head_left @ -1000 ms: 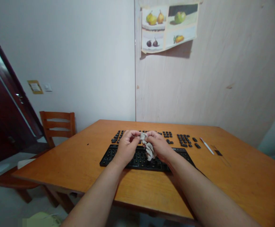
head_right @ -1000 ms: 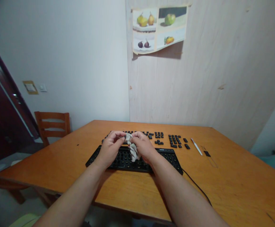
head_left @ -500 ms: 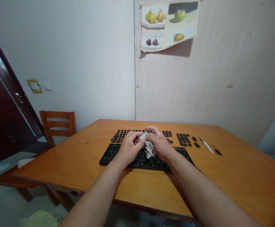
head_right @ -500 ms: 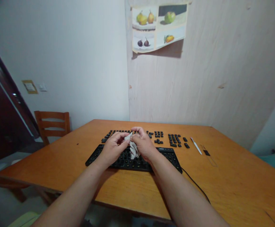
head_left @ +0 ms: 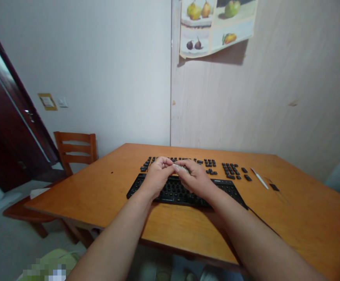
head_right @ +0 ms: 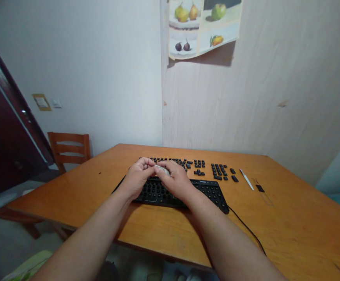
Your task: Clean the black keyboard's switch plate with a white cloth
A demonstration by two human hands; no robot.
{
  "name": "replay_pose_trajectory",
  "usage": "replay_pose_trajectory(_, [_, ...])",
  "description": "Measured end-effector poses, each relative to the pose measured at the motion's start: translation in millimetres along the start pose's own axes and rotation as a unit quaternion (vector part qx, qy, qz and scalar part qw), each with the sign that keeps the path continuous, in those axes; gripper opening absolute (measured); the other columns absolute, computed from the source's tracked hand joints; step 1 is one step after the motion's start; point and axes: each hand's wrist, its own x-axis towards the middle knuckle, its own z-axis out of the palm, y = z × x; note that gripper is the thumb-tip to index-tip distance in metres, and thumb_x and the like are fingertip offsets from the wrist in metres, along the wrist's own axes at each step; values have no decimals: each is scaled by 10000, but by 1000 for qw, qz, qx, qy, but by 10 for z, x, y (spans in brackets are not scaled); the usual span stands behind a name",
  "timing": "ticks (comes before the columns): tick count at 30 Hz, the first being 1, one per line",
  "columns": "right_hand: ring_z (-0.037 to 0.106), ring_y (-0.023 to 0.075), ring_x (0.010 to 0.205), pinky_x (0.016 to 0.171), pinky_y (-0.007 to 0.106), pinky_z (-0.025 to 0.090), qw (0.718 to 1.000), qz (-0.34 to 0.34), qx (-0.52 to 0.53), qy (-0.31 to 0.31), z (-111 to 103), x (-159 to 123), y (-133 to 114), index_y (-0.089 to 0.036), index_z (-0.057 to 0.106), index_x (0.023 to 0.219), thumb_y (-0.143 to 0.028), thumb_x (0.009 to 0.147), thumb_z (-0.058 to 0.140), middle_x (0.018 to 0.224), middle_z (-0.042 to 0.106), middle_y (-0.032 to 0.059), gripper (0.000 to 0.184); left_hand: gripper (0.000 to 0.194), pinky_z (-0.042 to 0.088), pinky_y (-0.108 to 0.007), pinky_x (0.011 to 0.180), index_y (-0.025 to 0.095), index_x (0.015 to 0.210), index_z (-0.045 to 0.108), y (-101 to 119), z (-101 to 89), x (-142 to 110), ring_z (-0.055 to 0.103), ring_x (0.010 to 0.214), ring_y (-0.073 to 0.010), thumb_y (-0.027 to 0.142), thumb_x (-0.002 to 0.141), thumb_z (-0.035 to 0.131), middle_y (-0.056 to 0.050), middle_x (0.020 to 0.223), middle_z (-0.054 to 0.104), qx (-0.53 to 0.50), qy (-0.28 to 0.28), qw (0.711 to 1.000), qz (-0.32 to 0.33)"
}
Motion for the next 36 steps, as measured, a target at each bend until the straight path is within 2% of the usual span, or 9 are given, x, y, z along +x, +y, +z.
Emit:
replay_pose_trajectory(3, [622, 244, 969, 877, 392, 451, 977, -132, -164, -19, -28, -17, -11, -286, 725, 1080, -341, 827, 684, 1052, 708, 58, 262, 260, 469, -253, 702, 178, 859, 556, 1, -64, 25, 600, 694, -113, 236, 706, 758, 19, 744, 620, -54, -27, 997, -44])
replay_pose_trajectory(7, [642, 231, 911, 842, 367, 457, 961, -161, -223, -36, -32, -18, -32, -281, 731, 1066, -319, 897, 594, 1002, 729, 57, 221, 268, 474, -259, 682, 169, 847, 551, 34, -134, 26, 606, 677, -111, 216, 694, 766, -2, 749, 638, -83, -64, 991, -89])
replay_pose_trajectory(12, [629, 209, 753, 724, 327, 451, 969, -111, -219, -12, -44, -12, -20, -254, 749, 887, -314, 862, 605, 807, 722, 32, 158, 242, 472, -253, 674, 151, 840, 588, 89, -281, 100, 615, 655, -105, 237, 695, 763, -27, 763, 672, -52, -72, 990, -107])
replay_pose_trajectory(14, [600, 195, 670, 630, 301, 430, 979, -70, -191, -16, -61, -13, 10, -241, 739, 838, -345, 850, 618, 688, 681, 21, 160, 229, 454, -236, 633, 152, 815, 584, 74, -409, 199, 601, 625, -96, 269, 702, 746, -31, 765, 681, -43, -26, 995, -90])
replay_pose_trajectory(18, [492, 146, 484, 486, 259, 338, 987, 11, -152, -47, -87, -26, 84, -232, 712, 795, -373, 850, 625, 498, 557, -20, 174, 186, 415, -214, 571, 165, 791, 570, -27, -721, 430, 565, 563, -89, 267, 697, 695, -11, 698, 665, 6, 126, 991, -46])
replay_pose_trajectory(22, [446, 122, 421, 442, 248, 305, 980, 51, -174, -86, -88, -35, 147, -228, 706, 822, -364, 866, 600, 489, 544, -30, 178, 127, 410, -213, 578, 165, 766, 578, -136, -949, 537, 564, 583, -101, 241, 688, 644, -5, 669, 653, 63, 192, 979, -16])
replay_pose_trajectory(26, [457, 122, 444, 438, 244, 312, 977, 43, -179, -104, -75, -53, 204, -219, 706, 775, -340, 829, 642, 512, 549, -20, 147, 120, 420, -219, 601, 170, 746, 575, -284, -1096, 528, 556, 603, -109, 253, 685, 638, 1, 654, 644, 84, 197, 977, -2])
replay_pose_trajectory(31, [423, 113, 411, 421, 237, 288, 968, 97, -181, -144, -46, -99, 257, -217, 680, 807, -366, 871, 605, 483, 505, -39, 178, 126, 422, -234, 602, 176, 740, 580, -502, -1229, 510, 541, 585, -113, 273, 691, 643, 1, 652, 638, 104, 161, 981, -15])
replay_pose_trajectory(36, [511, 128, 549, 506, 242, 369, 957, 61, -230, -167, 27, -110, 227, -204, 698, 820, -373, 880, 599, 632, 591, -3, 204, 126, 432, -241, 624, 176, 749, 591, -587, -1259, 534, 561, 618, -124, 289, 713, 632, -2, 669, 644, 125, 117, 985, -23])
